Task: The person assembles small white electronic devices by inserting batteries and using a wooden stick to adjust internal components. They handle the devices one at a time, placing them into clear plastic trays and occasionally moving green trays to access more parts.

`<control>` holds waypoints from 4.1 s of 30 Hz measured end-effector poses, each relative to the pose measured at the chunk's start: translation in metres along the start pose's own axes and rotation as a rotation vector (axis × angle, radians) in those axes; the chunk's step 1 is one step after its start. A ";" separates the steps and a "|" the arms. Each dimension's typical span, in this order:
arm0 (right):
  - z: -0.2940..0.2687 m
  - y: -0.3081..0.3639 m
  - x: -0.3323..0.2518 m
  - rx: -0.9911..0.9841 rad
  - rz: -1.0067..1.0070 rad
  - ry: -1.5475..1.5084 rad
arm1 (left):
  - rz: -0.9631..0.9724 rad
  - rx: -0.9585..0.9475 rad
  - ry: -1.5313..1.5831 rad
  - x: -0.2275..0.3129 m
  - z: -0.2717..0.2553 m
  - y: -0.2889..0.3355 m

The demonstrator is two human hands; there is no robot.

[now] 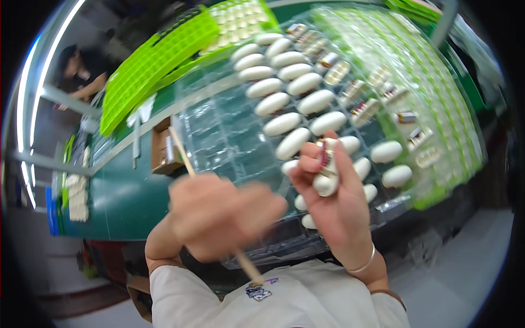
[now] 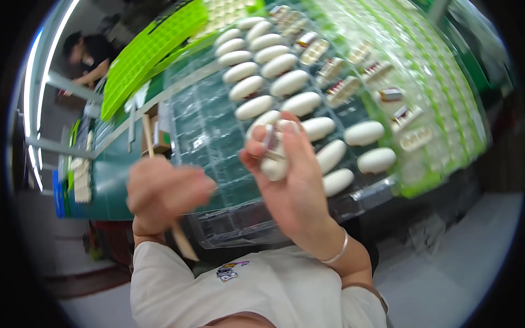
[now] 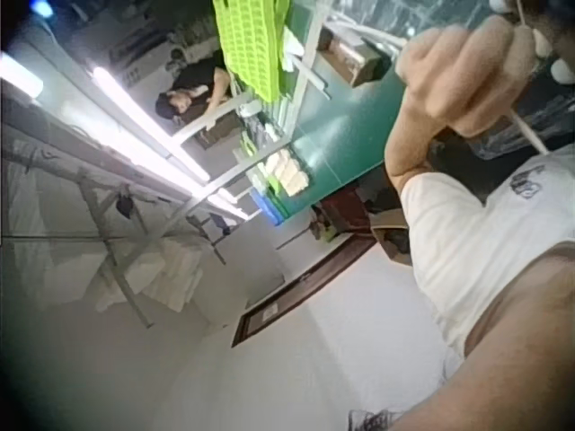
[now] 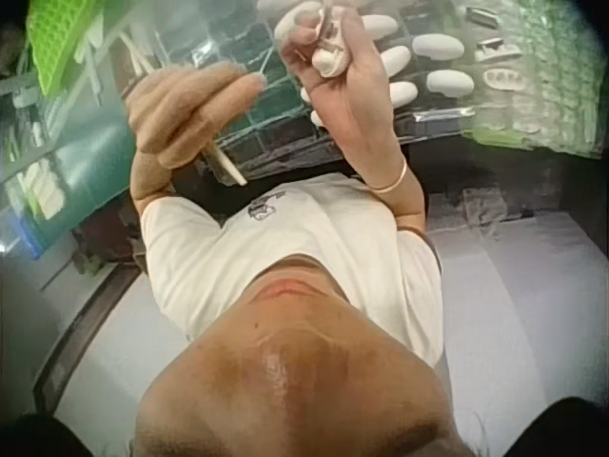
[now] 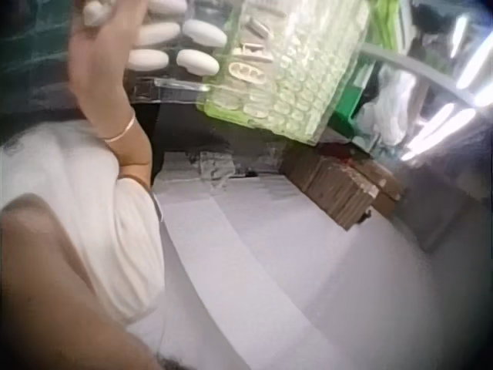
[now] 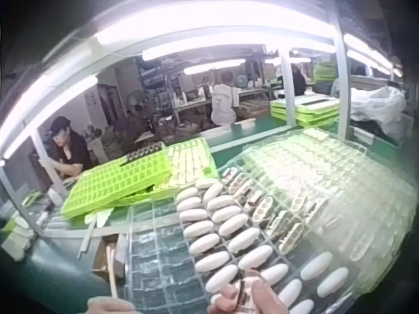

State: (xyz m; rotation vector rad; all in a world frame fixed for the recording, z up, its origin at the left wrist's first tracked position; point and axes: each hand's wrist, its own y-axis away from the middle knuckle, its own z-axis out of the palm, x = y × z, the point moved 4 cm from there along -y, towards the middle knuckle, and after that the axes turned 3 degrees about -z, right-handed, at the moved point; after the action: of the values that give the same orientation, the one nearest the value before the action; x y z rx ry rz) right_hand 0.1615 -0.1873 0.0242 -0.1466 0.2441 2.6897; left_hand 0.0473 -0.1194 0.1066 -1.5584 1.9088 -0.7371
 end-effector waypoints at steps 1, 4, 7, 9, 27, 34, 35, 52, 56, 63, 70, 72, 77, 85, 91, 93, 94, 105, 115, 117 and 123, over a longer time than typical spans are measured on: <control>0.003 0.003 0.001 -0.023 0.006 -0.015 | 0.194 0.040 0.027 0.018 0.005 -0.007; 0.006 0.011 -0.007 0.053 0.003 0.013 | 0.081 -0.161 0.152 0.024 0.031 -0.018; 0.005 0.012 -0.010 0.015 -0.019 -0.014 | 0.112 -0.180 0.174 0.024 0.041 -0.020; 0.005 0.012 -0.009 0.007 -0.027 -0.013 | 0.090 -0.145 0.164 0.022 0.043 -0.016; 0.004 0.010 -0.009 0.037 -0.116 0.095 | -0.107 -0.051 0.403 0.012 0.054 -0.016; 0.008 0.012 -0.012 -0.046 -0.254 0.159 | -0.744 -0.123 0.852 0.000 0.064 -0.006; 0.008 0.011 -0.012 -0.071 -0.271 0.150 | -0.813 -0.130 0.920 -0.001 0.068 -0.002; 0.019 0.011 -0.028 -0.073 -0.562 0.274 | -0.633 -0.645 0.699 0.031 0.057 -0.012; 0.025 0.015 -0.028 -0.088 -0.610 0.271 | -0.639 -0.494 0.718 0.033 0.064 -0.006; 0.023 0.016 -0.023 -0.105 -0.667 0.317 | -0.661 -0.521 0.660 0.035 0.065 -0.006; 0.022 0.017 -0.022 -0.156 -0.741 0.424 | -0.740 -0.569 0.737 0.035 0.068 -0.004; 0.021 0.017 -0.020 -0.178 -0.765 0.488 | -0.721 -0.585 0.651 0.035 0.065 -0.009; 0.018 0.020 -0.018 -0.200 -0.785 0.593 | -0.614 -0.448 0.667 0.035 0.068 -0.007; 0.014 0.021 -0.017 -0.180 -0.803 0.668 | -0.689 -0.507 0.753 0.034 0.070 -0.008; 0.007 0.016 -0.016 -0.145 -0.653 0.379 | -0.708 -0.611 0.765 0.032 0.067 -0.013; 0.009 0.016 -0.014 -0.109 -0.619 0.306 | -0.730 -0.631 0.782 0.030 0.066 -0.012; 0.009 0.015 -0.014 -0.097 -0.614 0.308 | -0.741 -0.641 0.790 0.029 0.066 -0.012; 0.006 0.013 -0.014 -0.051 -0.633 0.349 | -0.817 -0.634 0.867 0.023 0.071 -0.008; 0.007 0.016 -0.016 -0.150 -0.728 0.546 | -0.827 -0.611 0.891 0.024 0.073 -0.006; 0.009 0.018 -0.016 -0.179 -0.748 0.574 | -0.838 -0.620 0.901 0.026 0.071 -0.007; 0.006 0.017 -0.018 -0.156 -0.732 0.577 | -0.851 -0.626 0.930 0.027 0.073 -0.008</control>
State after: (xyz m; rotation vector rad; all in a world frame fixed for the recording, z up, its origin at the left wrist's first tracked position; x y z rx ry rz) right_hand 0.1697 -0.2088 0.0351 -0.8787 0.1132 1.8803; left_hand 0.1009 -0.1519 0.0597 -2.8628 2.1509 -1.5183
